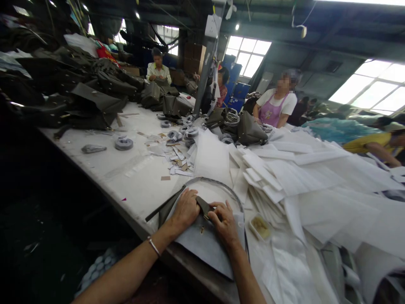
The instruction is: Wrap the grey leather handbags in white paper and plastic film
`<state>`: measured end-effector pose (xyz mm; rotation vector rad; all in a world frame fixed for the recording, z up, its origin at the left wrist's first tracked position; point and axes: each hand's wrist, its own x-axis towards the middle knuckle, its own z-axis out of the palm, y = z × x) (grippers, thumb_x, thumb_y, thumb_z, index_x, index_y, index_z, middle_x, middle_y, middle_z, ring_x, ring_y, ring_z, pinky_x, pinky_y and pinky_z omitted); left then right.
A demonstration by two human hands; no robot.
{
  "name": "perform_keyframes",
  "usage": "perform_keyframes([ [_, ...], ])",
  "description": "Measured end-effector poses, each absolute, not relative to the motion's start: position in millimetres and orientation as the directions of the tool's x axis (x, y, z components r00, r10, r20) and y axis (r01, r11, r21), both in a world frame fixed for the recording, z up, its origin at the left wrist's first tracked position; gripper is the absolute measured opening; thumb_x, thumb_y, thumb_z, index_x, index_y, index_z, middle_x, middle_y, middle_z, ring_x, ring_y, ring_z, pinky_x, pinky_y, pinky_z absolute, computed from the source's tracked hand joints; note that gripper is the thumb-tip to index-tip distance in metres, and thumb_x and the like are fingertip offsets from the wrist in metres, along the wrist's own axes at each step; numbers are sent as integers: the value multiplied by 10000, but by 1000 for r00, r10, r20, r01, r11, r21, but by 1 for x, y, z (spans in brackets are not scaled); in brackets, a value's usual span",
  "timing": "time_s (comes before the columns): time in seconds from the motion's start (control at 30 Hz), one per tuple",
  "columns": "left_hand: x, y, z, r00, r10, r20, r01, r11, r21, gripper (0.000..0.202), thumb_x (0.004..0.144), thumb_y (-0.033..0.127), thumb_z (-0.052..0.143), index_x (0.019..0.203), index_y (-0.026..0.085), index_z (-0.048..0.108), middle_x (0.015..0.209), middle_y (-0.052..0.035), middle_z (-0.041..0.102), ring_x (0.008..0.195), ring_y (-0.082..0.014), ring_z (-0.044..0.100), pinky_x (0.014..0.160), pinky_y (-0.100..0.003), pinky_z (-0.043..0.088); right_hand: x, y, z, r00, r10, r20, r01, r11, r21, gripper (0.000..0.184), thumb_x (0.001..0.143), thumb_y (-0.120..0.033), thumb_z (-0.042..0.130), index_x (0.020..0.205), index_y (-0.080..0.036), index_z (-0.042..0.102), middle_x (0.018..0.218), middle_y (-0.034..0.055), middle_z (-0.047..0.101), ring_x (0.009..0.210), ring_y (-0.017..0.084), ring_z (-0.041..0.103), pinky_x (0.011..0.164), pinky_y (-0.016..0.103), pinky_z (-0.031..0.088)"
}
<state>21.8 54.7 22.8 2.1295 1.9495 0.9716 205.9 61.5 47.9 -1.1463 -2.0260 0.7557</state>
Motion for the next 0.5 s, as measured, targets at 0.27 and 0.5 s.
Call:
perform_keyframes([
  [0.27,9,33,35,101,855,509,699,-425,575,357,869,-30,306,903,185,590,1097,-85,635,1136,-177,559,995,-342,463,202,58,43,-443,848,293,565,517,-643,299,805,-408,680,626,-244,504,903,36,639,941,228,598,1175,541,168],
  [0.5,8,25,33,460,750,475,516,-662,544,285,881,40,413,715,193,587,774,-20,635,816,-133,602,811,-236,482,201,60,36,-462,823,331,585,563,-584,177,786,-280,670,749,-245,500,997,39,637,1018,219,587,1156,515,229],
])
